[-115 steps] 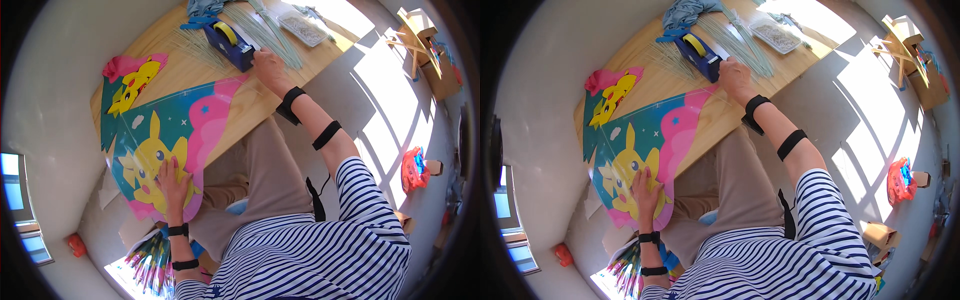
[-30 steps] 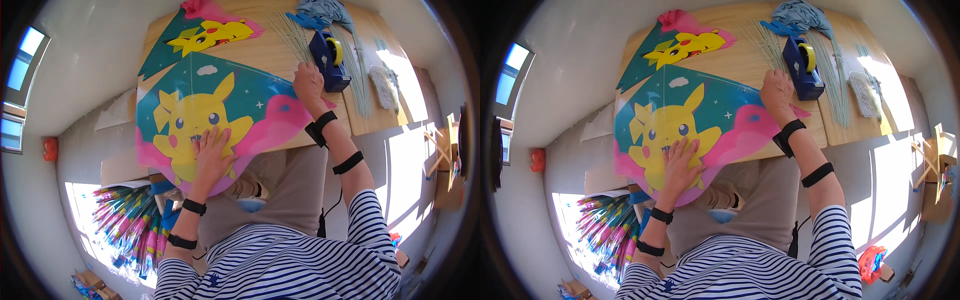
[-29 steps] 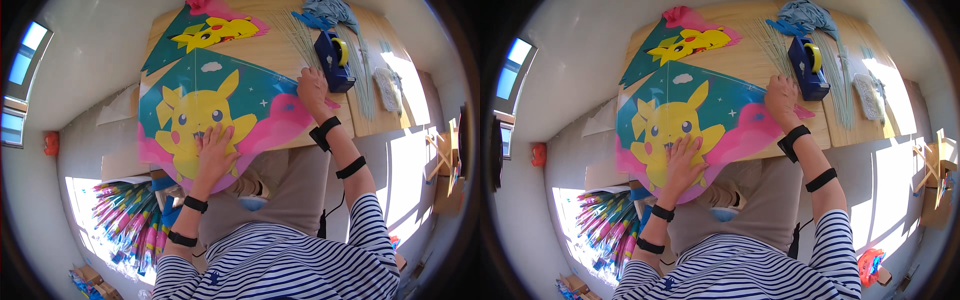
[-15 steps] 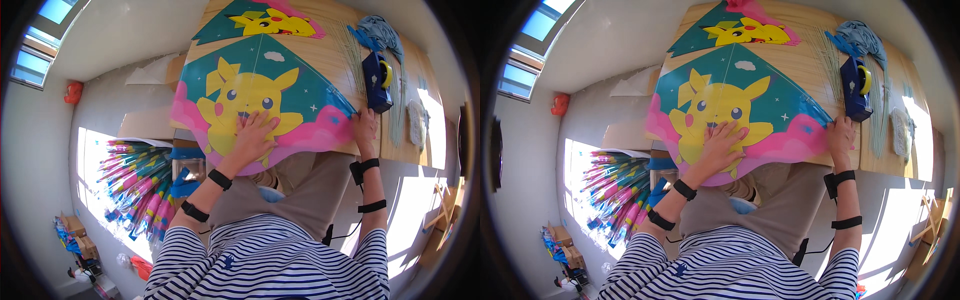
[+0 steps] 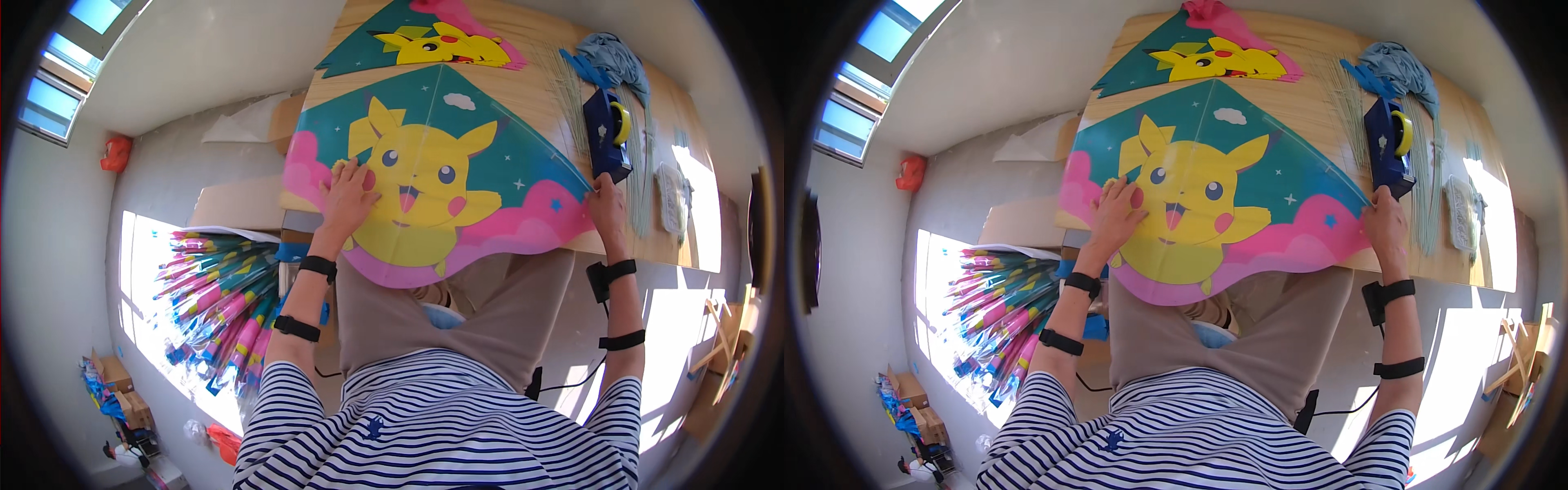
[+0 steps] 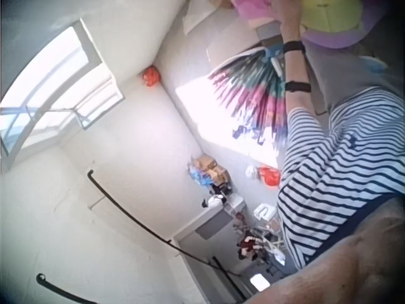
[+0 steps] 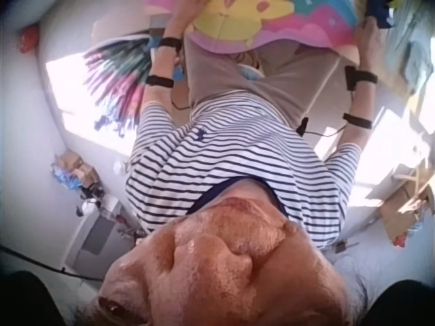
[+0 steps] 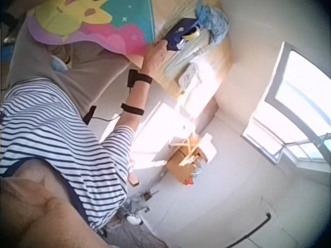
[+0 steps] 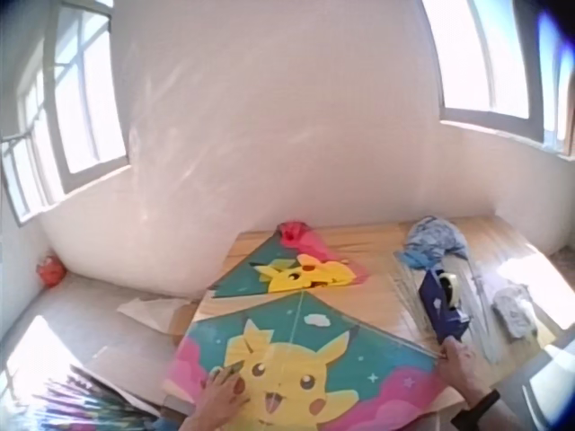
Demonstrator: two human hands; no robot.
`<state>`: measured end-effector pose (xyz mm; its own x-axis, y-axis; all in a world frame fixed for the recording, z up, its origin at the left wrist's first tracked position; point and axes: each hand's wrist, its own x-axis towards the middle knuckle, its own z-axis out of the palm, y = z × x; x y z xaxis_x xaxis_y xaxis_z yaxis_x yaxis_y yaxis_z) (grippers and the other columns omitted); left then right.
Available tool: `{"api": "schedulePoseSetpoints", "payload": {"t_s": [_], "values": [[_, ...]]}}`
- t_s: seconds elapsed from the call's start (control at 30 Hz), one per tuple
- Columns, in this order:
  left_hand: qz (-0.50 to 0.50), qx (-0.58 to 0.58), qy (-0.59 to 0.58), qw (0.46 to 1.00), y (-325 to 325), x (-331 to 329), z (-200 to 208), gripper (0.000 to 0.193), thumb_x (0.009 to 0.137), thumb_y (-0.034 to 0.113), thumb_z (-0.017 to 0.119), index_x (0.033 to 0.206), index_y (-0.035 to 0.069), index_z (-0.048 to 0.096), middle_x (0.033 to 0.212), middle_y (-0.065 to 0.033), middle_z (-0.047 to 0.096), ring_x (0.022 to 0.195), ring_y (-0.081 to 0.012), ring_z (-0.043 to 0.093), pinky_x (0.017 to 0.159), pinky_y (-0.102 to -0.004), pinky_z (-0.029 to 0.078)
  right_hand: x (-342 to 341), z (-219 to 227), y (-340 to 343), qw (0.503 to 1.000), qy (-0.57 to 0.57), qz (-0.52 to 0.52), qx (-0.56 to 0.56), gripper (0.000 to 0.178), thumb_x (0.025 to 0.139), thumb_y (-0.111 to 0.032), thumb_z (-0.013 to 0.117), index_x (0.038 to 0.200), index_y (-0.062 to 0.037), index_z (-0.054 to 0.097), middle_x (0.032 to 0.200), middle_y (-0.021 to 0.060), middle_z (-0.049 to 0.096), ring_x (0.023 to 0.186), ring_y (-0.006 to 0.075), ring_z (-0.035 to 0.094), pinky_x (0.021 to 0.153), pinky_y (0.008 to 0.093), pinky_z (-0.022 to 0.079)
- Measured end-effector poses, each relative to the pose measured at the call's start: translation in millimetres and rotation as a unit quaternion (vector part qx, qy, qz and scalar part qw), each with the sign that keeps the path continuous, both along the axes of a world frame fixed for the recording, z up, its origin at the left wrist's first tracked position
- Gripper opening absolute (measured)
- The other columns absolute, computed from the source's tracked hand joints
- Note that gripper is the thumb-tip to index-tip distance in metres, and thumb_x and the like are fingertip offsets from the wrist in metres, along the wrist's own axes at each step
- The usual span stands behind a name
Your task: The recorder is assembling Pikachu-themed kites by attaching strings and sticks to the plastic kite bodies.
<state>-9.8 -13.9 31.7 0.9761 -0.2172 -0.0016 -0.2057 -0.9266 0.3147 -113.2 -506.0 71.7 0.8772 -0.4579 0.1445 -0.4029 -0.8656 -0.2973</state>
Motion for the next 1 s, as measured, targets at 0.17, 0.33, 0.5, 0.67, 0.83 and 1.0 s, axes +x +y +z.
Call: {"api": "schedulePoseSetpoints", "payload": {"t_s": [0.17, 0.33, 0.5, 0.67, 0.83, 1.0], "values": [[-0.025, -0.014, -0.019, 0.999, 1.1, 3.1, 1.3, 0.065, 0.081, 0.029, 0.075, 0.140, 0.013, 0.052, 0.154, -0.0103, 0.039, 0.145, -0.0356, 0.029, 0.108, -0.0725, 0.023, -12.1, 6.8, -7.8, 0.997, 0.029, 0.051, -0.040, 0.016, 0.080, -0.014, 0.069, 0.092, -0.0064, 0.061, 0.092, 0.0157, 0.067, 0.091, 0.0384, 0.064, 0.075, 0.0471, 0.049], [-0.048, -0.001, -0.023, 0.999, -6.6, -6.4, 12.4, 0.061, 0.081, 0.032, 0.076, 0.134, 0.011, 0.056, 0.143, -0.0136, 0.047, 0.136, -0.0381, 0.038, 0.104, -0.0735, 0.025, 8.7, 50.0, 11.5, 0.996, -0.004, 0.005, -0.093, 0.013, 0.083, -0.013, 0.066, 0.091, -0.0060, 0.060, 0.094, 0.0162, 0.067, 0.094, 0.0383, 0.064, 0.075, 0.0486, 0.049], [-0.122, 0.025, -0.033, 0.992, -50.9, -33.2, 21.1, 0.053, 0.081, 0.032, 0.075, 0.127, 0.010, 0.061, 0.126, -0.0180, 0.053, 0.124, -0.0375, 0.046, 0.101, -0.0753, 0.025, 63.9, 107.5, 40.2, 0.958, -0.161, 0.026, -0.237, 0.008, 0.084, -0.013, 0.065, 0.089, -0.0084, 0.060, 0.089, 0.0099, 0.067, 0.087, 0.0339, 0.065, 0.077, 0.0452, 0.048], [-0.209, -0.010, 0.000, 0.978, -114.9, -41.9, 23.4, 0.050, 0.086, 0.031, 0.070, 0.131, 0.013, 0.058, 0.133, -0.0193, 0.050, 0.133, -0.0368, 0.040, 0.105, -0.0754, 0.021, 125.6, 146.3, 110.9, 0.862, -0.333, 0.138, -0.357, 0.011, 0.071, -0.006, 0.067, 0.080, -0.0099, 0.061, 0.080, 0.0065, 0.064, 0.081, 0.0261, 0.065, 0.076, 0.0396, 0.048], [-0.291, 0.003, -0.007, 0.957, -165.1, -20.2, 14.9, 0.059, 0.088, 0.031, 0.069, 0.141, 0.015, 0.049, 0.143, -0.0194, 0.045, 0.141, -0.0370, 0.033, 0.105, -0.0782, 0.018, 151.1, 153.6, 190.7, 0.834, -0.376, 0.215, -0.342, 0.016, 0.073, -0.006, 0.065, 0.088, -0.0089, 0.065, 0.085, 0.0059, 0.064, 0.086, 0.0257, 0.064, 0.084, 0.0447, 0.047], [-0.315, -0.147, -0.091, 0.933, -208.3, 26.5, -16.5, 0.055, 0.084, 0.039, 0.070, 0.131, 0.013, 0.058, 0.144, -0.0173, 0.046, 0.136, -0.0351, 0.041, 0.101, -0.0788, 0.023, 136.5, 170.2, 231.3, 0.836, -0.340, 0.323, -0.286, 0.029, 0.085, -0.020, 0.063, 0.107, -0.0005, 0.061, 0.091, 0.0108, 0.062, 0.095, 0.0269, 0.060, 0.106, 0.0501, 0.039]]}}
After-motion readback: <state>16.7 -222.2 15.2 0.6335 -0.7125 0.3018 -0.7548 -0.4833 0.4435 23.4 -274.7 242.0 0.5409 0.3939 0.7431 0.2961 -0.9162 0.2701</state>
